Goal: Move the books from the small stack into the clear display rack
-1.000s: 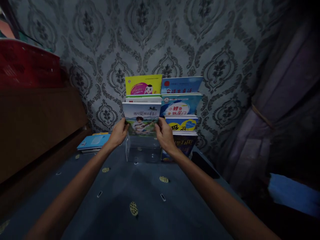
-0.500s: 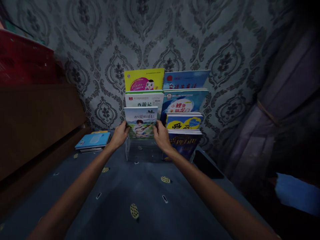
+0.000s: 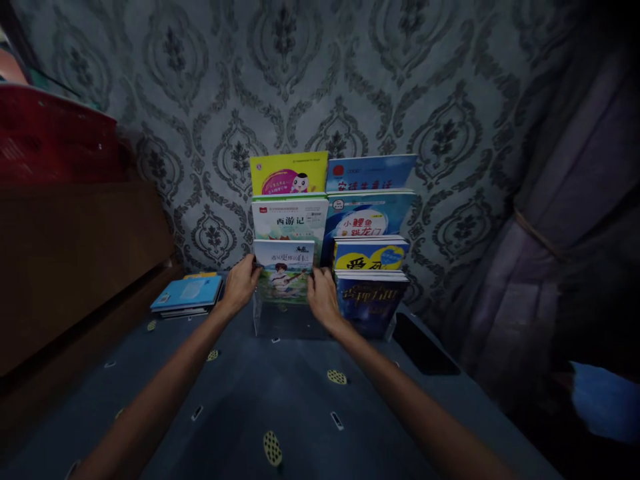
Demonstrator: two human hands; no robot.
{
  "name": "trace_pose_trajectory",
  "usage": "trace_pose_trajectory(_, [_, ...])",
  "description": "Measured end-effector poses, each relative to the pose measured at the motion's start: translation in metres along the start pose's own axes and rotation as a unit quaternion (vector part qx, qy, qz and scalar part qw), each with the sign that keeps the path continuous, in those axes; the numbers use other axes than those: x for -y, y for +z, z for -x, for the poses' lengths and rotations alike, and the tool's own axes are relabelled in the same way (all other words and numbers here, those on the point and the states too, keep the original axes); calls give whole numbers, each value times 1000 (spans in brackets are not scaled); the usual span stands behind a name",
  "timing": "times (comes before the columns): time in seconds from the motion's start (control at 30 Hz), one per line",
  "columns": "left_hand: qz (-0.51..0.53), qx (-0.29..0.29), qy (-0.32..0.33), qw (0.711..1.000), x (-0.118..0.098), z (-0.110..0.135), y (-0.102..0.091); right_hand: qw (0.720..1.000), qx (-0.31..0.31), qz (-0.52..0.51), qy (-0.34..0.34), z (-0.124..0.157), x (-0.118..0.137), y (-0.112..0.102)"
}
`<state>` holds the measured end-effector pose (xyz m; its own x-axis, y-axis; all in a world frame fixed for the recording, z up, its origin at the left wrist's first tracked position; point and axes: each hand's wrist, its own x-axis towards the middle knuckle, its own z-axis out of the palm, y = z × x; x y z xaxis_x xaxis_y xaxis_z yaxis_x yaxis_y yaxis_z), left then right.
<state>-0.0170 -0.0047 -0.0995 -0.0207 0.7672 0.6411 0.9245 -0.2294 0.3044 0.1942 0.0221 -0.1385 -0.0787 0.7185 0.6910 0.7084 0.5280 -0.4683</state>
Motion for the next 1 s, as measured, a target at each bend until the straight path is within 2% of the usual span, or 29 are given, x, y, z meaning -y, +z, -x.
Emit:
trace_pose_trajectory(0.13, [14, -11, -20, 1000, -1, -2, -1, 999, -3, 32, 17, 9, 7, 3])
trace_pose_trajectory(0.47, [3, -34, -28, 999, -5, -11, -3, 996, -68, -47, -13, 27, 13, 24])
trace_pose_trajectory(1.0, [-14, -22, -45, 999, -1, -18, -5, 999, -26, 7, 31, 17, 13, 21])
